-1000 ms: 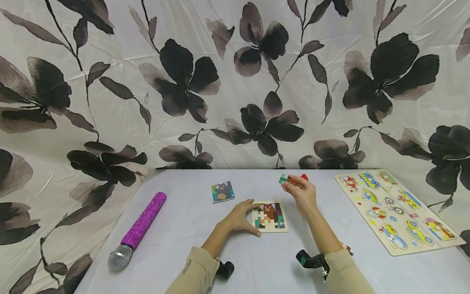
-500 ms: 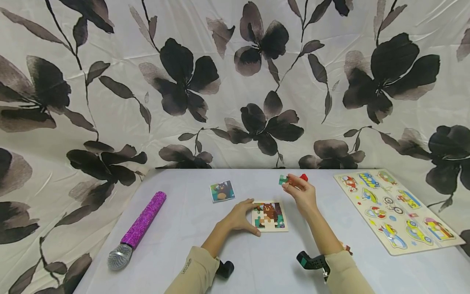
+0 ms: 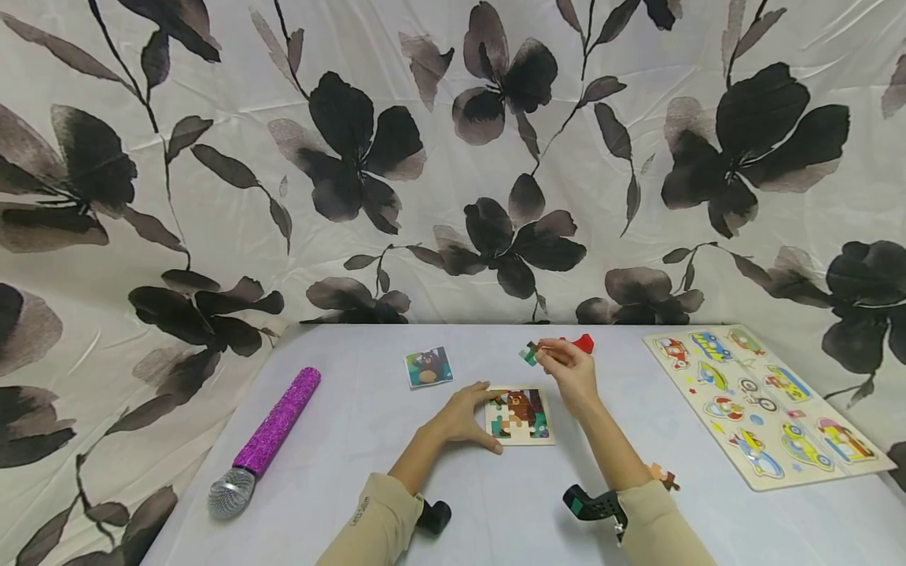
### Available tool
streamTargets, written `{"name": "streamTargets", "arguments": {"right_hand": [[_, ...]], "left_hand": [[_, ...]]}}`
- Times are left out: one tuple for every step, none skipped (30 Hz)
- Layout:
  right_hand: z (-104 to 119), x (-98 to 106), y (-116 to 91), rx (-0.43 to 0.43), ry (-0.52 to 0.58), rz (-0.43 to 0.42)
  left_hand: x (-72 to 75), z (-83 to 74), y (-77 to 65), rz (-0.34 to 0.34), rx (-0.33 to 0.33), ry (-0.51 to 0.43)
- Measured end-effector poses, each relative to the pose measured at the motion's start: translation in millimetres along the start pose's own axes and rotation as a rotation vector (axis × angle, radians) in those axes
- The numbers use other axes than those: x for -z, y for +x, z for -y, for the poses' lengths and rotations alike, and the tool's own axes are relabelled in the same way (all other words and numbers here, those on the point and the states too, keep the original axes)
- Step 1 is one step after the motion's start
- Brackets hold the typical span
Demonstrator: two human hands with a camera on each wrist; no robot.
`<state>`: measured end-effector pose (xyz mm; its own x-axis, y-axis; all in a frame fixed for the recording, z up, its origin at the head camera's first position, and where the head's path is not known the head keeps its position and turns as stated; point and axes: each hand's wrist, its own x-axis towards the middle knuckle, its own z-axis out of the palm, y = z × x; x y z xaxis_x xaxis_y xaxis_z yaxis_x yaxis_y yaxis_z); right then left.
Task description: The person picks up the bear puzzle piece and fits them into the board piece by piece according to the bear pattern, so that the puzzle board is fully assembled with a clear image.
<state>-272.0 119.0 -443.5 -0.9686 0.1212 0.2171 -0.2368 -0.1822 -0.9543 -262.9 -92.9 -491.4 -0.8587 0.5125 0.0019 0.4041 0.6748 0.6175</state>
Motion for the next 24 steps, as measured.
{"name": "streamTargets", "arguments": {"right_hand": [[0, -1, 0, 0.001, -0.001, 0.013], [0, -2, -1, 0.001, -0.005, 0.025], [-1, -3, -1, -0.003, -0.018, 0.037], [-2, -3, -2, -0.012, -0.036, 0.051], [-3, -4, -2, -0.025, -0.059, 0.069], [-5, -4, -3, -0.039, -0.095, 0.087], [-6, -4, -4, -0.049, -0.136, 0.112], [-8, -4, -5, -0.057, -0.184, 0.140], [-10, -4, -7, -0.061, -0.237, 0.172], [-12, -4, -8, -0.057, -0.283, 0.207], [-14, -4, -9, -0.047, -0.329, 0.241], [-16, -4, -11, -0.029, -0.381, 0.277], [-17, -5, -12, -0.010, -0.430, 0.308], [-19, -5, -14, 0.011, -0.481, 0.338], [-21, -6, -15, 0.033, -0.526, 0.368], [-22, -8, -17, 0.058, -0.569, 0.394], [-24, -9, -18, 0.082, -0.612, 0.421], [-25, -10, -20, 0.105, -0.650, 0.445], [-27, -12, -21, 0.118, -0.680, 0.463], [-28, -14, -23, 0.133, -0.704, 0.481], [-29, -16, -24, 0.144, -0.722, 0.495], [-30, -18, -25, 0.153, -0.742, 0.502], [-31, -19, -26, 0.159, -0.759, 0.508], [-32, -21, -27, 0.161, -0.780, 0.507]], "left_hand": [[0.2, -0.1, -0.2, -0.001, 0.000, -0.004], [0.8, -0.6, -0.3, -0.002, 0.000, -0.006], [1.2, -0.8, -0.2, -0.004, -0.002, -0.009], [1.5, -1.1, -0.3, -0.006, -0.005, -0.011], [1.5, -1.3, -0.4, -0.009, -0.008, -0.008], [1.8, -1.6, -0.6, -0.008, -0.005, -0.010], [1.9, -1.8, -0.8, -0.007, -0.001, -0.011], [2.0, -1.9, -1.0, -0.007, 0.001, -0.011], [2.1, -2.0, -1.2, -0.010, -0.001, -0.011], [1.8, -2.2, -1.4, -0.010, -0.001, -0.011], [1.5, -2.4, -1.4, -0.011, 0.000, -0.009], [1.5, -2.6, -1.4, -0.010, 0.002, -0.013], [1.4, -2.7, -1.3, -0.012, 0.000, -0.009], [1.4, -2.8, -1.3, -0.014, -0.001, -0.008], [1.4, -3.0, -1.5, -0.015, -0.002, -0.005], [1.5, -3.2, -1.6, -0.015, -0.002, -0.003], [1.5, -3.3, -1.7, -0.017, -0.003, -0.004], [1.7, -3.5, -1.7, -0.018, -0.003, -0.007], [1.8, -3.5, -2.2, -0.020, -0.002, -0.010], [2.0, -3.5, -2.5, -0.020, -0.002, -0.017], [2.1, -3.5, -2.8, -0.020, -0.003, -0.023], [2.2, -3.4, -3.0, -0.019, -0.002, -0.028], [2.2, -3.4, -3.2, -0.018, 0.001, -0.034], [2.1, -3.5, -3.4, -0.015, 0.004, -0.038]]}}
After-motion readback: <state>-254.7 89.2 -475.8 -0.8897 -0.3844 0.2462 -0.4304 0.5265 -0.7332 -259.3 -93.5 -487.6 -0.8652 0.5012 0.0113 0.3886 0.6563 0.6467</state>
